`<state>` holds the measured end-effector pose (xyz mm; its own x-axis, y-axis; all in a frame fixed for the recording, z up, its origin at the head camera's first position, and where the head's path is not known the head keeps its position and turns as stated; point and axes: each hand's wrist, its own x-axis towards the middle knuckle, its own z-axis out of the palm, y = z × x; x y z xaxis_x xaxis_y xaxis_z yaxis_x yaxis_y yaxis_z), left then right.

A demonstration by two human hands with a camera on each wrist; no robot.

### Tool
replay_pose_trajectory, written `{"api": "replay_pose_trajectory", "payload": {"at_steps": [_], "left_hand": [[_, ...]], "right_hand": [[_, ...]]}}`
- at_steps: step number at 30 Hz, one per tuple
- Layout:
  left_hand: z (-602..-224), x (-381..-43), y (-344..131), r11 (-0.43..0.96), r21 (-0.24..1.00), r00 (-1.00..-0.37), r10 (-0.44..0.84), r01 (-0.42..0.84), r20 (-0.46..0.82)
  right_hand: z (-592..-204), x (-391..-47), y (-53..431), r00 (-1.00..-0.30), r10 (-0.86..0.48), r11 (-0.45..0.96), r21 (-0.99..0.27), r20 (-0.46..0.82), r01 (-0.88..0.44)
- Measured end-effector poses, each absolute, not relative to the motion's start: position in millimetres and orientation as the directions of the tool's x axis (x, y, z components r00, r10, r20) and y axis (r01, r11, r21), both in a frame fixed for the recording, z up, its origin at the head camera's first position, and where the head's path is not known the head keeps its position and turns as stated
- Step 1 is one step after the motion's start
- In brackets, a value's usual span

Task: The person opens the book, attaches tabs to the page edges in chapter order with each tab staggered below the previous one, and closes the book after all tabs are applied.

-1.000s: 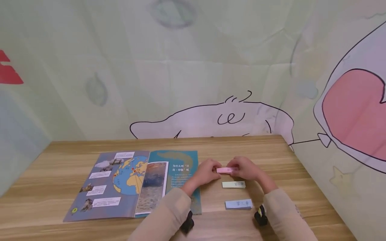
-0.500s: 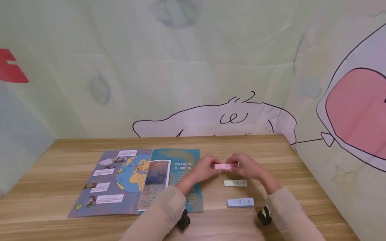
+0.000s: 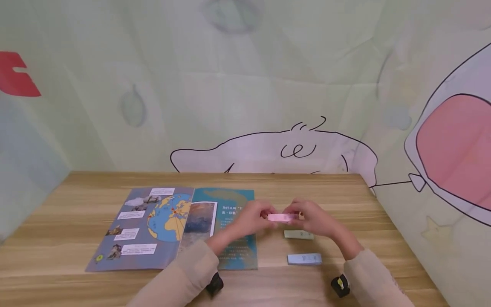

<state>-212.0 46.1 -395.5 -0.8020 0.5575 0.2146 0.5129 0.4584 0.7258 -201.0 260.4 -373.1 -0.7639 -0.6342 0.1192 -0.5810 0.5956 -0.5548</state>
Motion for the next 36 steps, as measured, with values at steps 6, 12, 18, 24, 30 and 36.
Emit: {"api": "replay_pose_trajectory", "payload": {"at_steps": [6, 12, 18, 24, 30, 36], "left_hand": [[-389, -201, 32, 0.431, 0.727, -0.786, 0.570, 0.534, 0.240], [-382, -187, 20, 0.384, 0.749, -0.768, 0.588, 0.540, 0.253], [-380, -171, 7, 0.350, 0.771, -0.767, 0.586, 0.532, 0.263], [-387, -155, -5, 0.329, 0.775, -0.769, 0.567, 0.539, 0.295], [-388, -141, -13, 0.322, 0.748, -0.750, 0.569, 0.581, 0.337], [-390, -130, -19, 0.344, 0.743, -0.749, 0.587, 0.574, 0.307]], "right_hand": [[-366, -188, 253, -0.752, -0.643, 0.561, -0.580, 0.144, -0.591], [-359, -176, 245, -0.728, -0.665, 0.523, -0.592, 0.167, -0.613], [-356, -165, 236, -0.661, -0.708, 0.443, -0.571, 0.249, -0.691], [-357, -155, 225, -0.590, -0.754, 0.376, -0.546, 0.288, -0.748], [-361, -145, 218, -0.564, -0.771, 0.335, -0.564, 0.297, -0.755], [-365, -135, 214, -0.616, -0.757, 0.387, -0.610, 0.218, -0.691]]}}
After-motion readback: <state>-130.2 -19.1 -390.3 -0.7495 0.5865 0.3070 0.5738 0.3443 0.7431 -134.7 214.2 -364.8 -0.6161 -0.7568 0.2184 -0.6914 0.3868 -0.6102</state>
